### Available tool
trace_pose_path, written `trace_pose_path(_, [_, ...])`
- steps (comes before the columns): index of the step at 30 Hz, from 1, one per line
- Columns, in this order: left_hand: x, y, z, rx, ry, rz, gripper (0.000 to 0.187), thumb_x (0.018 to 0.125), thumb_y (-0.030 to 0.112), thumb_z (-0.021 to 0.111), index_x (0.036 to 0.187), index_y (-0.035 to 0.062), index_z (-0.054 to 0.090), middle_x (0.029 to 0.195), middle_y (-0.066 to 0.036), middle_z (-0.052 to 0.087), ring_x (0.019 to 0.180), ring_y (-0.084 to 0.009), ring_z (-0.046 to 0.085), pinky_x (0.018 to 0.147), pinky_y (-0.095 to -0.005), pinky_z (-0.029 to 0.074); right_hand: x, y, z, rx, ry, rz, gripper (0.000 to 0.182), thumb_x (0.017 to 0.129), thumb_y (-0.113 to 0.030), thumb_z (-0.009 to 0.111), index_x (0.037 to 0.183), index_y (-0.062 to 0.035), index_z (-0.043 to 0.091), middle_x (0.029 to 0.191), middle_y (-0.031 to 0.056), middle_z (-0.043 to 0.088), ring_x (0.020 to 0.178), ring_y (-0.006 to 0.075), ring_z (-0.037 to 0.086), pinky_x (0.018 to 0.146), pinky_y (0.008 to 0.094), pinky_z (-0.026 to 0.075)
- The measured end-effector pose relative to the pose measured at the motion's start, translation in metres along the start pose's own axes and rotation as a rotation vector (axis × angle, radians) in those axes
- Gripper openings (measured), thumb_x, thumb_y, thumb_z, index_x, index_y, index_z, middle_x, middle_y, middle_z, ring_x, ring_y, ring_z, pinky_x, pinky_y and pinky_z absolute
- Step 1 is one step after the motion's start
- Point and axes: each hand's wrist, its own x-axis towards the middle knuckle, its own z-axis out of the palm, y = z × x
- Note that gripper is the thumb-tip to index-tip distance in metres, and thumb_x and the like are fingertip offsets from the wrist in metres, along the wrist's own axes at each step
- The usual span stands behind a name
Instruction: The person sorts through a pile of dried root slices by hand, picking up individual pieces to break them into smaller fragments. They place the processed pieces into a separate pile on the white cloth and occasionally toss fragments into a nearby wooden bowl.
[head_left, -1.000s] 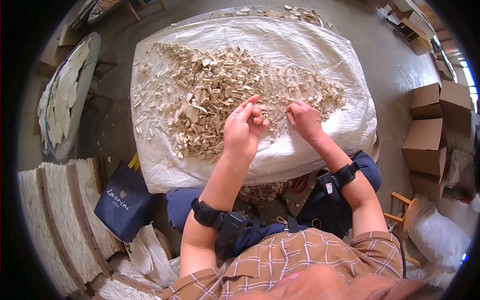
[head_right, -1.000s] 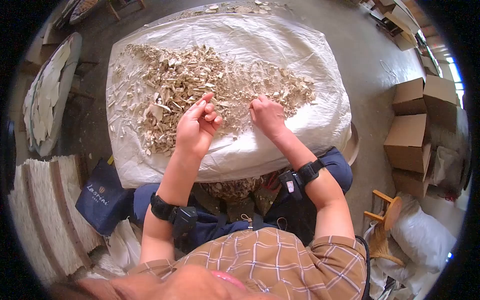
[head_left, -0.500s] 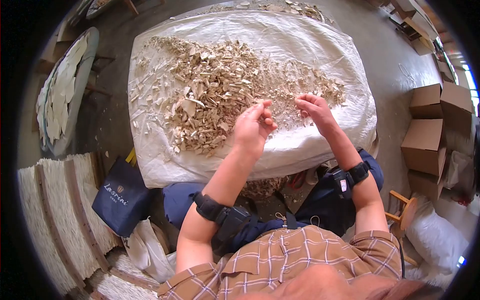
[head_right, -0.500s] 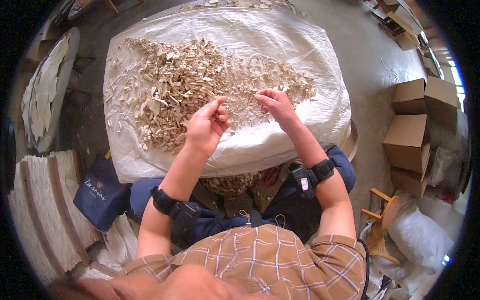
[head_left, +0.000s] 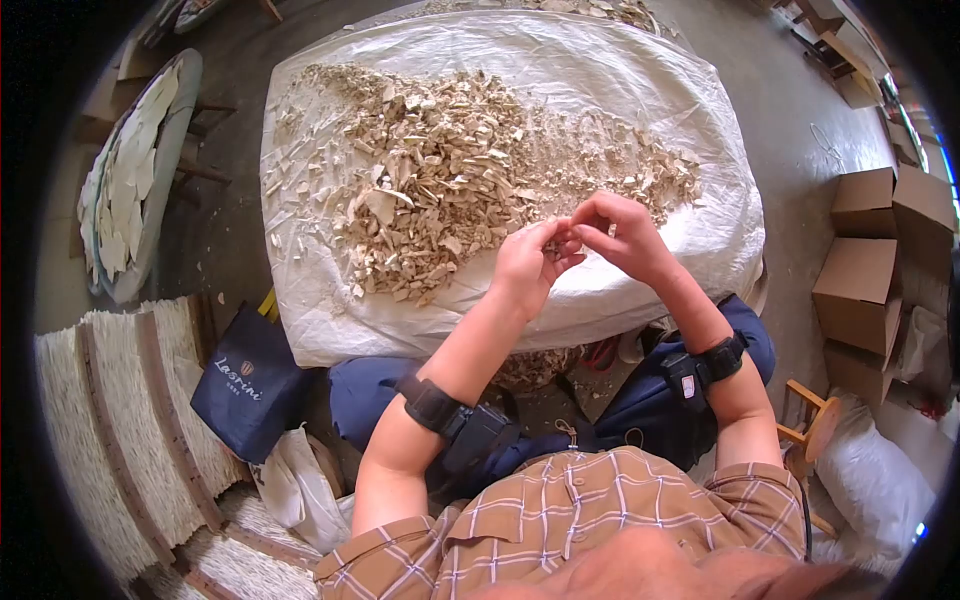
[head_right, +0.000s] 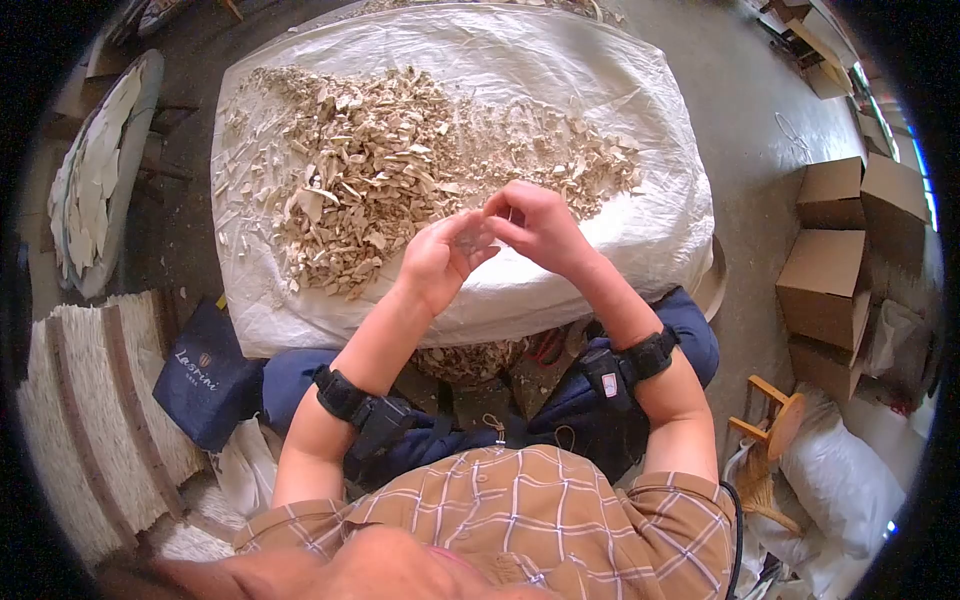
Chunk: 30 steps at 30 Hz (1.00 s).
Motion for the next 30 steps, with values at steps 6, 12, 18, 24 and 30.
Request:
trace_pose_path(6, [-0.008,0.012,-0.009,-0.074,0.087,0.097,0.021,0.087,0.016,0.042,0.093,-0.0003,0.053,0.08,-0.005,0.054,0.072,-0.014,0.052,0.072,-0.0327,0.046,0.007,0.031,0.003,-0.362,0.169,-0.038,0.011,0.076,-0.005,0.053,0.084,-0.0032,0.059,0.084,0.0078,0.056,0.074,0.0239,0.056,0.065,0.0314,0.045])
trace_pose_path(12, [-0.021,0.036,-0.007,-0.157,0.044,0.18,0.02,0.087,0.015,0.042,0.094,-0.0005,0.052,0.08,-0.005,0.053,0.07,-0.0137,0.051,0.07,-0.0307,0.046,0.011,0.044,-0.001,-0.796,0.233,0.122,0.027,0.071,0.005,0.041,0.095,0.0048,0.053,0.1,0.0175,0.052,0.096,0.0282,0.05,0.081,0.035,0.043])
trace_pose_path(18, [-0.027,0.052,-0.004,-0.193,0.06,0.212,0.019,0.087,0.015,0.043,0.095,0.0002,0.053,0.081,-0.005,0.052,0.071,-0.0136,0.051,0.07,-0.0309,0.046,0.027,0.047,0.022,-0.699,0.092,-0.205,0.036,0.07,0.005,0.041,0.105,0.0027,0.05,0.11,0.0157,0.05,0.104,0.0259,0.047,0.086,0.0333,0.04])
trace_pose_path(24, [-0.036,0.058,-0.005,-0.197,0.032,0.233,0.019,0.086,0.015,0.043,0.095,0.0001,0.053,0.08,-0.005,0.052,0.071,-0.0137,0.051,0.07,-0.0307,0.046,0.029,0.061,0.001,-1.144,0.378,-0.029,0.036,0.071,0.002,0.045,0.106,-0.0007,0.05,0.107,0.0152,0.051,0.1,0.0251,0.047,0.087,0.0334,0.038])
trace_pose_path(30, [-0.04,0.065,0.004,-0.238,0.001,0.256,0.019,0.086,0.015,0.043,0.095,-0.0004,0.052,0.081,-0.005,0.051,0.072,-0.0142,0.05,0.07,-0.0308,0.045,0.018,0.054,0.0,-0.722,0.288,-0.108,0.019,0.072,-0.004,0.051,0.09,-0.002,0.056,0.085,0.0123,0.055,0.082,0.025,0.053,0.073,0.0342,0.044])
